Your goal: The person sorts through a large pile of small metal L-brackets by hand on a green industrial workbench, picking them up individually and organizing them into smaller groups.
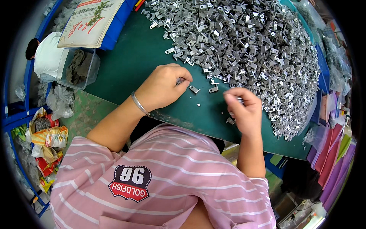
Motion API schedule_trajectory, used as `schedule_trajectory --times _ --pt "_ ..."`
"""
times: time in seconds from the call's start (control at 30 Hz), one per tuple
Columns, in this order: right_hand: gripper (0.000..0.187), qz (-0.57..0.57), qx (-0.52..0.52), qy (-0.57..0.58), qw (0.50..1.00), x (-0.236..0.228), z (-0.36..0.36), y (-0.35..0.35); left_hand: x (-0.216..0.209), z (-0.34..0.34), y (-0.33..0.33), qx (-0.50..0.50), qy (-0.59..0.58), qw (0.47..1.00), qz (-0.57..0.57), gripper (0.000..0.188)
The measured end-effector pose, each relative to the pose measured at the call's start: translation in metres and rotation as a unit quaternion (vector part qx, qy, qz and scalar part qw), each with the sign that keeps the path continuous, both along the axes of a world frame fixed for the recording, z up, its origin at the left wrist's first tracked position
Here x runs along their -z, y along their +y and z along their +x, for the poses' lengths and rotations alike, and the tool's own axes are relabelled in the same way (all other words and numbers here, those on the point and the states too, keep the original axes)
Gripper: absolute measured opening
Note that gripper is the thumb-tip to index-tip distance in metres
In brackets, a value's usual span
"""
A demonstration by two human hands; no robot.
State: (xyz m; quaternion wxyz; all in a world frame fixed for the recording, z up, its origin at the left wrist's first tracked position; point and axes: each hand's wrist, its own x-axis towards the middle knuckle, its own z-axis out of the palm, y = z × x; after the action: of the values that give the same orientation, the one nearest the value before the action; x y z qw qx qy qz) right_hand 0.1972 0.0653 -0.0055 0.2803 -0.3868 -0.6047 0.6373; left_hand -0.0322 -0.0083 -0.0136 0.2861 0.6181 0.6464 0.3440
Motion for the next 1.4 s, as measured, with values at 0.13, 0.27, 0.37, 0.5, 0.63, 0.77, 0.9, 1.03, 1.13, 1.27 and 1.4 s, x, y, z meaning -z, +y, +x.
schedule_trajectory --times 0.13,0.27,0.37,0.5,0.63,0.77,0.9,1.03,1.13,1.27,1.4 --pt "0.006 -0.119 -0.015 0.081 0.989 -0.006 0.012 0.009 -0.001 0.002 0.002 0.042 0.01 0.999 -0.008 0.012" --pt "0.017 0.363 -0.09 -0.193 0.907 0.003 -0.009 0.003 0.003 0.008 0.002 0.076 0.086 0.993 -0.015 0.013" --pt "0.015 0.474 -0.103 -0.281 0.828 0.003 -0.018 -0.003 0.001 0.012 0.0 0.07 0.074 0.994 -0.026 0.011" --pt "0.008 0.485 -0.093 -0.283 0.822 0.005 -0.014 0.001 -0.002 0.016 -0.005 0.068 -0.012 0.997 -0.033 0.012" --pt "0.005 0.394 -0.055 -0.214 0.892 0.004 0.009 0.008 -0.009 0.027 -0.003 0.079 -0.047 0.995 -0.04 0.012" --pt "0.005 0.313 0.06 -0.229 0.92 -0.015 0.05 0.01 -0.007 0.046 -0.001 0.128 -0.087 0.988 -0.016 0.011" --pt "0.005 0.298 0.053 -0.312 0.9 -0.008 0.075 -0.006 0.005 0.076 0.006 0.195 -0.016 0.981 0.018 0.011" --pt "0.005 0.277 0.03 -0.309 0.909 -0.004 0.074 -0.017 0.02 0.098 0.003 0.218 0.058 0.973 0.054 0.01" --pt "0.007 0.27 0.036 -0.277 0.921 -0.004 0.067 -0.019 0.012 0.092 0.002 0.225 0.023 0.974 0.021 0.011" --pt "0.008 0.326 0.034 -0.248 0.912 -0.013 0.043 -0.009 0.01 0.069 0.009 0.107 0.047 0.99 0.076 0.016" --pt "0.015 0.418 -0.045 -0.264 0.868 -0.007 0.004 0.001 0.011 0.046 0.021 0.019 0.094 0.99 0.104 0.018"
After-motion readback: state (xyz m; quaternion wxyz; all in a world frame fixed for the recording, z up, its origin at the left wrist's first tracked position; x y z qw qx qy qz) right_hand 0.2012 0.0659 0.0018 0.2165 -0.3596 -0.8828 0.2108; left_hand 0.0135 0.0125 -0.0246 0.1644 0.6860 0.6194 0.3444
